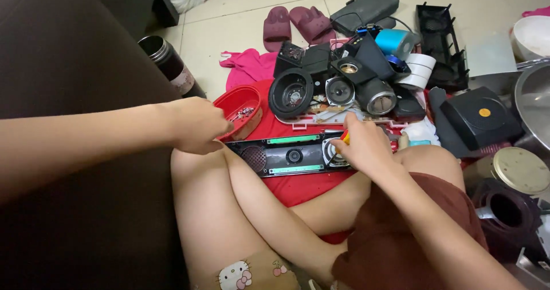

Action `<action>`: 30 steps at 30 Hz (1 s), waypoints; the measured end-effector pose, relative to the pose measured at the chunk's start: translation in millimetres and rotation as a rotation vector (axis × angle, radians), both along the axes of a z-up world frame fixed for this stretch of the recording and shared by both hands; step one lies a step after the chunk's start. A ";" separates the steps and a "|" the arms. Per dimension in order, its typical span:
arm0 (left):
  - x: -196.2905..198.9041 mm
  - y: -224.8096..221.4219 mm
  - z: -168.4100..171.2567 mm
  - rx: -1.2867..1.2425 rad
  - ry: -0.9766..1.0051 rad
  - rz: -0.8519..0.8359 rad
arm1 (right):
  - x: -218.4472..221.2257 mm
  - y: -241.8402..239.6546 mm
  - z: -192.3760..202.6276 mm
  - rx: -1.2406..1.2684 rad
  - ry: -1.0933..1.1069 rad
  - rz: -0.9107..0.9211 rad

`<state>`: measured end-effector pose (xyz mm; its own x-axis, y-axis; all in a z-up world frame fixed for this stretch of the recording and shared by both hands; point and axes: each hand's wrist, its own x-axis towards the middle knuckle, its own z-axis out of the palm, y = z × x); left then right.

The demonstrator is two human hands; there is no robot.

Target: Installing a speaker driver into a plastic housing and securing it with screws using a screwdriver.

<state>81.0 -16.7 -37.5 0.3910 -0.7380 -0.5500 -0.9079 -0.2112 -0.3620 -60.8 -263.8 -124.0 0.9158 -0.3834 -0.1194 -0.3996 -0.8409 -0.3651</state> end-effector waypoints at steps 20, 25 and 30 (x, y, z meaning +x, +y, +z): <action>-12.6 1.6 32.2 0.011 0.082 0.038 | -2.5 -0.3 7.2 0.047 -0.005 -0.035; 8.0 1.0 9.0 0.010 0.083 -0.007 | -0.5 0.5 5.4 0.020 0.039 -0.046; 10.8 -5.6 -25.2 0.062 0.104 0.054 | -1.6 -10.7 -7.3 -0.035 0.113 0.002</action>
<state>91.8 -22.3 -62.7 0.3678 -0.6807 -0.6335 -0.9291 -0.2406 -0.2808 -62.3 -274.5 -131.4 0.8981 -0.3872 -0.2087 -0.4348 -0.8530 -0.2886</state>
